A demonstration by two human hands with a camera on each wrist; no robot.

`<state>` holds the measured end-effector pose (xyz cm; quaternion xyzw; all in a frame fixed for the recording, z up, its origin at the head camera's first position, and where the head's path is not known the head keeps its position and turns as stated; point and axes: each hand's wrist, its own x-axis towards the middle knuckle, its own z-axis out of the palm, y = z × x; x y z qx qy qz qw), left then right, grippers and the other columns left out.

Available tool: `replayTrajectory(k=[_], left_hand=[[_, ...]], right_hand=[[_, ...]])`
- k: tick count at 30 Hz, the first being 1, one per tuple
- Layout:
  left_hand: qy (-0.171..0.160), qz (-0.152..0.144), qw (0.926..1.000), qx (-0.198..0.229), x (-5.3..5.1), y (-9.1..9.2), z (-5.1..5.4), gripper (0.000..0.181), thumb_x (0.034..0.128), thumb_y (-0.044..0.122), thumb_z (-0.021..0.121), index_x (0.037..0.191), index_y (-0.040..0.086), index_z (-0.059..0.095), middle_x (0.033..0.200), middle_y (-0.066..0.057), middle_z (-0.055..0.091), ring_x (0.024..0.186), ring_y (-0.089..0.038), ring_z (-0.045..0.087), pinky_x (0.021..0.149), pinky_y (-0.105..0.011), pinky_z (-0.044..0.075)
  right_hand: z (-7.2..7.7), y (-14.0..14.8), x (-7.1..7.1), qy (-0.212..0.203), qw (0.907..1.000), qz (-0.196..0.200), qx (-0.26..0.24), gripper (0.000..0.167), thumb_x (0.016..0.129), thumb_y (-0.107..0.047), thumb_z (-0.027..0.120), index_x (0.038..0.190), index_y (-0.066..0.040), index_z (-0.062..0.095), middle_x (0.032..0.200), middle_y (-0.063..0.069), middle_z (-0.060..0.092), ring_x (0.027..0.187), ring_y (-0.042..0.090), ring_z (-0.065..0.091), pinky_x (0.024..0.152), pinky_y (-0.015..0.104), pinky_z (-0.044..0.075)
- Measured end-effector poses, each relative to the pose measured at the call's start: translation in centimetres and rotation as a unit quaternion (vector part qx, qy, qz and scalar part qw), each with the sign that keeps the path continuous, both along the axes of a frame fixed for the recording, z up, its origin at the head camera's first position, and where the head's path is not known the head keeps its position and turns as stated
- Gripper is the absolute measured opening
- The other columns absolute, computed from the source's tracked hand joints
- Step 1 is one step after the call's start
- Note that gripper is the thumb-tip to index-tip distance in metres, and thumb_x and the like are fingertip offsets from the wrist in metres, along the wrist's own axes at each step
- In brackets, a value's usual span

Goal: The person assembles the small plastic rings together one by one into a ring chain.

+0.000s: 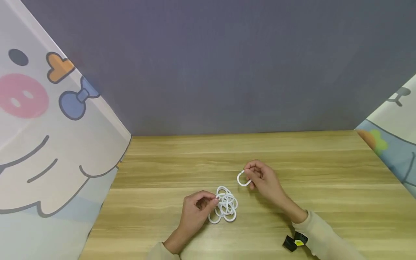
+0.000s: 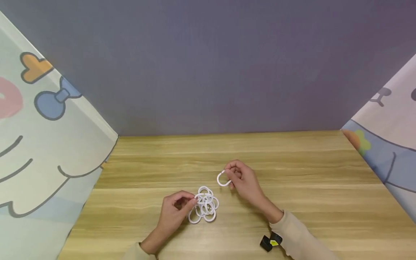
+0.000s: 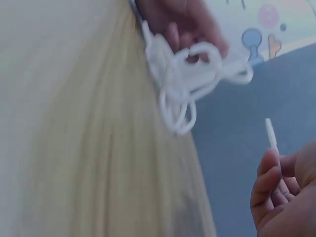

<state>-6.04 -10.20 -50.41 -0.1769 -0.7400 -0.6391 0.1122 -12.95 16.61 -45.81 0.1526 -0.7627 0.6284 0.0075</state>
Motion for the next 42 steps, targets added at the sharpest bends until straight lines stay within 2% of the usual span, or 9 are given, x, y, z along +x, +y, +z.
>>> replayTrajectory(k=[4, 8, 12, 15, 21, 29, 36, 39, 42], left_hand=[[0.003, 0.004, 1.0000, -0.002, -0.1, -0.1, 0.1, 0.009, 0.0958, -0.002, 0.082, 0.094, 0.007, 0.081, 0.078, -0.006, 0.075, 0.065, 0.002, 0.051, 0.051, -0.019, 0.044], [0.007, 0.004, 1.0000, -0.001, -0.1, -0.1, 0.1, 0.009, 0.0956, -0.003, 0.083, 0.095, 0.006, 0.081, 0.079, -0.008, 0.075, 0.065, 0.002, 0.052, 0.051, -0.020, 0.045], [0.005, 0.001, 1.0000, 0.001, -0.1, 0.0, 0.1, 0.008, 0.0957, -0.003, 0.082, 0.095, 0.005, 0.081, 0.079, -0.008, 0.075, 0.065, 0.002, 0.052, 0.051, -0.020, 0.045], [0.007, -0.002, 1.0000, 0.004, -0.2, 0.0, 0.1, 0.009, 0.0955, -0.004, 0.082, 0.095, 0.005, 0.081, 0.079, -0.008, 0.075, 0.066, 0.002, 0.053, 0.051, -0.020, 0.045], [0.029, -0.011, 0.9995, 0.007, -0.5, 0.1, 0.0, 0.011, 0.0954, -0.005, 0.082, 0.097, 0.005, 0.081, 0.079, -0.008, 0.075, 0.066, 0.001, 0.053, 0.051, -0.021, 0.046], [0.043, -0.009, 0.9990, -0.004, -0.2, 0.0, 0.1, 0.012, 0.0954, -0.005, 0.082, 0.097, 0.007, 0.081, 0.079, -0.007, 0.075, 0.067, 0.001, 0.053, 0.051, -0.021, 0.046], [0.038, -0.009, 0.9992, -0.005, 0.1, -0.1, 0.0, 0.012, 0.0956, -0.004, 0.083, 0.097, 0.008, 0.082, 0.081, -0.007, 0.076, 0.068, 0.001, 0.054, 0.053, -0.022, 0.048], [0.038, -0.010, 0.9992, -0.006, -0.1, 0.0, 0.0, 0.012, 0.0959, -0.003, 0.083, 0.097, 0.008, 0.082, 0.081, -0.006, 0.076, 0.067, 0.001, 0.054, 0.053, -0.022, 0.048], [0.022, -0.006, 0.9997, -0.008, 0.0, -0.1, 0.0, 0.010, 0.0963, -0.002, 0.083, 0.097, 0.008, 0.081, 0.080, -0.006, 0.076, 0.067, 0.001, 0.053, 0.053, -0.021, 0.047]], right_hand=[[1.1, -0.6, 0.9, -0.002, 0.9989, 0.044, -0.013, 0.007, 0.110, 0.002, 0.064, 0.111, 0.009, 0.067, 0.083, 0.023, 0.064, 0.058, 0.009, 0.060, 0.047, 0.027, 0.051], [1.9, -1.1, 1.6, -0.015, 0.9973, 0.071, -0.013, 0.008, 0.109, 0.001, 0.066, 0.110, 0.008, 0.070, 0.082, 0.017, 0.067, 0.057, 0.008, 0.060, 0.047, 0.026, 0.051], [2.0, -1.7, 2.2, -0.025, 0.9951, 0.096, 0.007, 0.011, 0.108, 0.000, 0.068, 0.111, 0.010, 0.071, 0.076, 0.012, 0.066, 0.054, 0.012, 0.059, 0.046, 0.028, 0.051], [1.8, -2.3, 2.4, -0.021, 0.9941, 0.105, 0.018, 0.012, 0.108, -0.001, 0.070, 0.110, 0.010, 0.073, 0.074, 0.015, 0.066, 0.053, 0.014, 0.059, 0.046, 0.029, 0.051], [1.5, -3.1, 2.6, -0.003, 0.9938, 0.105, 0.037, 0.006, 0.105, -0.002, 0.074, 0.106, 0.003, 0.077, 0.071, 0.016, 0.067, 0.054, 0.008, 0.055, 0.047, 0.023, 0.047], [1.7, -3.3, 2.7, -0.010, 0.9930, 0.106, 0.052, 0.004, 0.102, -0.001, 0.078, 0.105, 0.002, 0.079, 0.070, 0.016, 0.067, 0.054, 0.004, 0.052, 0.047, 0.020, 0.046], [1.5, -3.3, 2.9, 0.032, 0.9911, 0.090, 0.093, 0.007, 0.098, -0.001, 0.082, 0.101, -0.008, 0.083, 0.074, -0.005, 0.066, 0.059, 0.000, 0.044, 0.052, 0.019, 0.036], [1.5, -3.2, 2.9, 0.038, 0.9910, 0.093, 0.088, 0.007, 0.098, 0.000, 0.081, 0.101, -0.007, 0.082, 0.075, -0.005, 0.066, 0.059, -0.001, 0.044, 0.051, 0.018, 0.036], [1.4, -3.1, 2.8, 0.042, 0.9924, 0.091, 0.072, 0.004, 0.100, -0.001, 0.080, 0.103, -0.005, 0.081, 0.078, 0.001, 0.070, 0.060, -0.001, 0.046, 0.051, 0.018, 0.037]])
